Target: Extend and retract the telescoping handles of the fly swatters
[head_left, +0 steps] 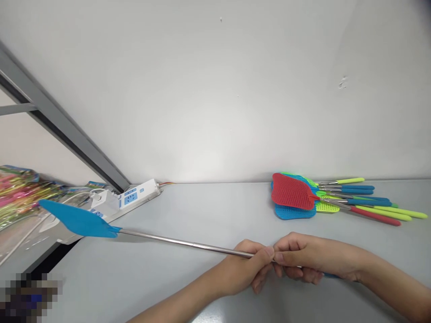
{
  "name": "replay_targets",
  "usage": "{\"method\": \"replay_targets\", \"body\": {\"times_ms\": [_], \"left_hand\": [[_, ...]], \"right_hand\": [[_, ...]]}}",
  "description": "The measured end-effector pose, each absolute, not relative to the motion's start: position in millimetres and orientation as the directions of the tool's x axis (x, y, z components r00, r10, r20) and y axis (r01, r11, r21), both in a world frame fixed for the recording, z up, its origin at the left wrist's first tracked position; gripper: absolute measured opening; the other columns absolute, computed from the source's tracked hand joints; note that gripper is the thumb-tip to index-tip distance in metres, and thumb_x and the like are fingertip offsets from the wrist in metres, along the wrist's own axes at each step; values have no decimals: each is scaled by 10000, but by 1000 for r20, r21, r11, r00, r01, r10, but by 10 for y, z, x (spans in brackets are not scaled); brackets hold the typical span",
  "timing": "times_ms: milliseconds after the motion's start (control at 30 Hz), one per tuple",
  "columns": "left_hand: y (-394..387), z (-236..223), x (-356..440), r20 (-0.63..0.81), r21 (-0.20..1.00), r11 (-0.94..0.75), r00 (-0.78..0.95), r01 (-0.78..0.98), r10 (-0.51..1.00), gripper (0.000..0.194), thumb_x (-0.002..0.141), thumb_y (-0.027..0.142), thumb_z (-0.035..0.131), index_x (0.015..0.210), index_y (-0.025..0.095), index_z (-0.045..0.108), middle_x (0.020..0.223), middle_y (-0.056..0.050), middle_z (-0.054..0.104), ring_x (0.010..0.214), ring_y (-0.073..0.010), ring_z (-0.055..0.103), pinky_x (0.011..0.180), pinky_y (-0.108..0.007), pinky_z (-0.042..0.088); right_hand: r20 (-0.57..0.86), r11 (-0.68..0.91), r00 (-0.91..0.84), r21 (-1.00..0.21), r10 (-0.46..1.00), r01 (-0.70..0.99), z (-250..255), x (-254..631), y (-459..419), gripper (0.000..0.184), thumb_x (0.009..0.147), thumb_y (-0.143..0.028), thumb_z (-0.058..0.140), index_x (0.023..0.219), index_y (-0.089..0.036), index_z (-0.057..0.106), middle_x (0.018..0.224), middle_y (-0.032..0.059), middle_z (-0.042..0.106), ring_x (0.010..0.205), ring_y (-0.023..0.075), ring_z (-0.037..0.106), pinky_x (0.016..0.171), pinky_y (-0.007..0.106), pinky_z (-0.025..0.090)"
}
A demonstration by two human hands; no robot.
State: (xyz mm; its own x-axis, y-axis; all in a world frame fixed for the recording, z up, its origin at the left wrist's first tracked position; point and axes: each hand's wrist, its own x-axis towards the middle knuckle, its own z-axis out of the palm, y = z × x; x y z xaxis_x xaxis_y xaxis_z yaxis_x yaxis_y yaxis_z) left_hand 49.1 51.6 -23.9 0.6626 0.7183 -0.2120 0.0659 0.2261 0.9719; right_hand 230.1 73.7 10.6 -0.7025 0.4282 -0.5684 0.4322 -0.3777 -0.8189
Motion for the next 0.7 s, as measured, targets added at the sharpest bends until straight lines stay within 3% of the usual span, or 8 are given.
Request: {"method": "replay_targets", "body": {"times_ms": [300,467,700], "left_hand": [[518,-230,498,-246,964,253,651,86,718,309,780,193,300,477,163,350,365,59,356,360,-57,349,414,-190,311],[514,-237,502,-239,965,250,637,74,733,334,789,214,299,460,166,337,347,61,334,358,-60,358,420,-194,316],[556,-205,506,-251,961,263,648,81,719,357,816,253,299,523,137,469,325,67,321,340,-68,363,417,-206,323]], "right_hand": [[-576,-416,-708,-808,408,417,72,2304,737,337,754,-476,455,739,-144,512,575,-37,366,439,31,258,394,156,191],[-593,-411,-699,-798,400,441,83,2299,726,371,753,-511,434,745,-149,512,543,-45,349,429,32,244,387,152,184],[-609,-399,-676,-789,415,466,116,2325,723,371,768,-519,400,822,-172,518,557,-48,329,436,39,250,378,152,190]]}}
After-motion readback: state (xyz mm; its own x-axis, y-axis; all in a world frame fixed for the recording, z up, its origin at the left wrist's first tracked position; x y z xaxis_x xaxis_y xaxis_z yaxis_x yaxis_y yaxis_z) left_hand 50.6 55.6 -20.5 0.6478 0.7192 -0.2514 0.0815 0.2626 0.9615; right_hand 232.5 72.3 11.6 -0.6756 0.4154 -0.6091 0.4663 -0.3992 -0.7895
